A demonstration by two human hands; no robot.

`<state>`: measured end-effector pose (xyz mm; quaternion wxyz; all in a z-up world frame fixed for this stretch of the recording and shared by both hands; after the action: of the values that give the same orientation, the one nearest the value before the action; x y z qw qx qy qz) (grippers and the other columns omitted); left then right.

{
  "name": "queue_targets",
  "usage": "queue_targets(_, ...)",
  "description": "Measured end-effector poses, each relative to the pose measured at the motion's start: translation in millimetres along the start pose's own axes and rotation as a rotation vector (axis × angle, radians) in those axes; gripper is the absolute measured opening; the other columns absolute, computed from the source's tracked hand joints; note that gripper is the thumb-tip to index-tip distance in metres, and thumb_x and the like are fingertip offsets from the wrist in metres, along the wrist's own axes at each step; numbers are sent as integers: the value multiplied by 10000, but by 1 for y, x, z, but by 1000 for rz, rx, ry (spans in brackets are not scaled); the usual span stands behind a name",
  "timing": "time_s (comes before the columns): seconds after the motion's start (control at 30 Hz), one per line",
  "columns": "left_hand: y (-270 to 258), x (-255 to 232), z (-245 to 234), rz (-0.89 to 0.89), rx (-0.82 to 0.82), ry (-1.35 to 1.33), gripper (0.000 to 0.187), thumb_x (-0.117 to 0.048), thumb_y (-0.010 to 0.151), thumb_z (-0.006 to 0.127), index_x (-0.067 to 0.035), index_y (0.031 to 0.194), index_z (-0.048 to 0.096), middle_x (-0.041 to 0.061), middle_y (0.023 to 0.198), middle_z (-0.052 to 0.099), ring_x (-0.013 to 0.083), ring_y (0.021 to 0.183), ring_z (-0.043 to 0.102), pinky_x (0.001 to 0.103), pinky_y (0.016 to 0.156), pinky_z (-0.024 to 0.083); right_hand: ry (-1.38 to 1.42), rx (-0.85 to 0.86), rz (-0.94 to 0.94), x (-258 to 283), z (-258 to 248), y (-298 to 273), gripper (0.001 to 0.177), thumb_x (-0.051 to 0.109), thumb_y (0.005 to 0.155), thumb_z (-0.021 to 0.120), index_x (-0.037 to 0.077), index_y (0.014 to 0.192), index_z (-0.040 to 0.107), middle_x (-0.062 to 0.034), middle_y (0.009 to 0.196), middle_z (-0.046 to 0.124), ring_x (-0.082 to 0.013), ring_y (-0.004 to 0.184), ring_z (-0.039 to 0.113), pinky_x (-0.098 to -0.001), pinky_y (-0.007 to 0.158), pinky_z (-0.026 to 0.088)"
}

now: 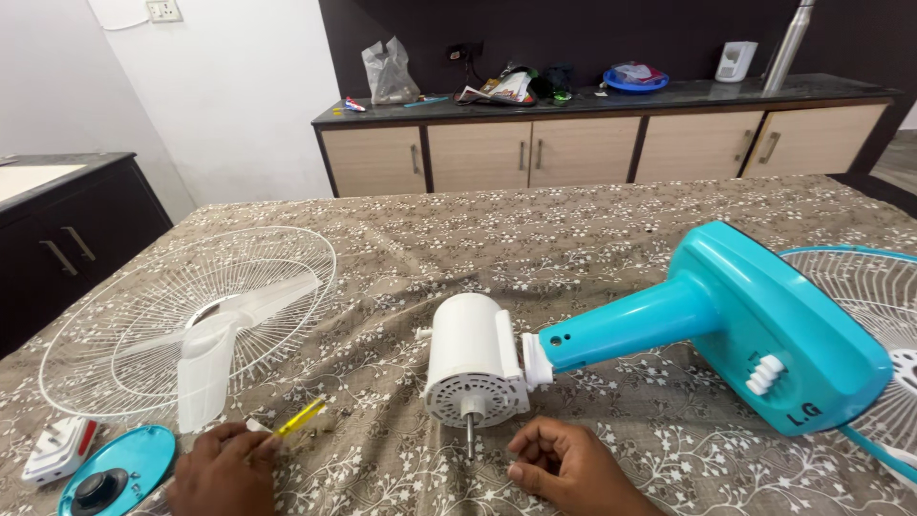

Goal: The person uses a yellow screwdriver to loosen and remove a screw from the rear of a disassembled LG table fan motor. They then detach the white motor housing from the blue fan body and set the screwdriver aside.

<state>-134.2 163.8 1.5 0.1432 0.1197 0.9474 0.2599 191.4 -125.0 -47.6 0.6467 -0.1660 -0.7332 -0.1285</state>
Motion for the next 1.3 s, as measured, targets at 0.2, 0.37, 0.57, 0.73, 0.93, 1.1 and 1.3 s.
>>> queue_targets(0.2,-6,-30,-30,245,-254,-267,285,-453,962,658,-207,957,802,13,844,749,197,734,736,374,677,582,119,-11,-115,8,-1,-5,342,242,873,829,-11,1029,660,-61,745,649,-115,677,605,-295,614,515)
queue_targets(0.37,-41,-108,9,145,419,-660,315,-435,1013,547,-218,1030,776,34,677,749,151,589,728,361,575,629,192,-125,-267,44,-6,-16,531,303,871,734,62,1311,561,-35,908,690,-120,755,672,-291,707,583)
queue_targets(0.57,-113,-238,-23,501,603,-736,309,-445,938,593,-258,1123,754,51,702,758,131,601,739,356,610,612,363,-150,-371,75,-3,-29,628,337,876,693,39,1403,529,-107,1088,761,-181,931,740,-334,820,622)
queue_targets(0.73,-101,-264,-84,674,97,-707,362,-575,924,626,-252,1052,728,16,900,780,188,870,718,469,894,534,288,-397,-418,88,-48,-35,504,300,917,672,-8,1305,577,-146,1041,789,-202,958,760,-334,852,651)
queue_targets(0.93,-31,-240,-52,450,127,-936,705,-588,922,520,-97,1427,497,256,1460,473,466,1312,484,582,992,477,-178,-740,-485,146,-121,-28,456,355,964,620,63,1314,610,-93,998,785,-146,875,734,-297,743,601)
queue_targets(1.1,-47,-238,-8,565,258,-908,809,-654,929,385,-123,1539,370,236,1571,411,450,1412,444,593,1120,380,-435,-619,-605,175,-114,-5,414,359,985,625,65,1277,614,-45,1022,777,-115,861,751,-287,741,608)
queue_targets(1.3,-45,-239,0,594,245,-904,839,-679,924,410,-123,1550,347,239,1565,423,453,1425,429,593,1144,354,-572,-613,-529,187,-108,6,442,367,962,635,101,1314,607,-52,854,780,-106,780,763,-298,647,580)
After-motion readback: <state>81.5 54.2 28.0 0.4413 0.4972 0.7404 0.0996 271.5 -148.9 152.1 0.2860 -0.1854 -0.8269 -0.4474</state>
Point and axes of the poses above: each hand's wrist, its own y-axis towards the middle knuckle, its own z-axis out of the palm, x = y × z, the point moved 9 cm from there along y, towards the middle knuckle
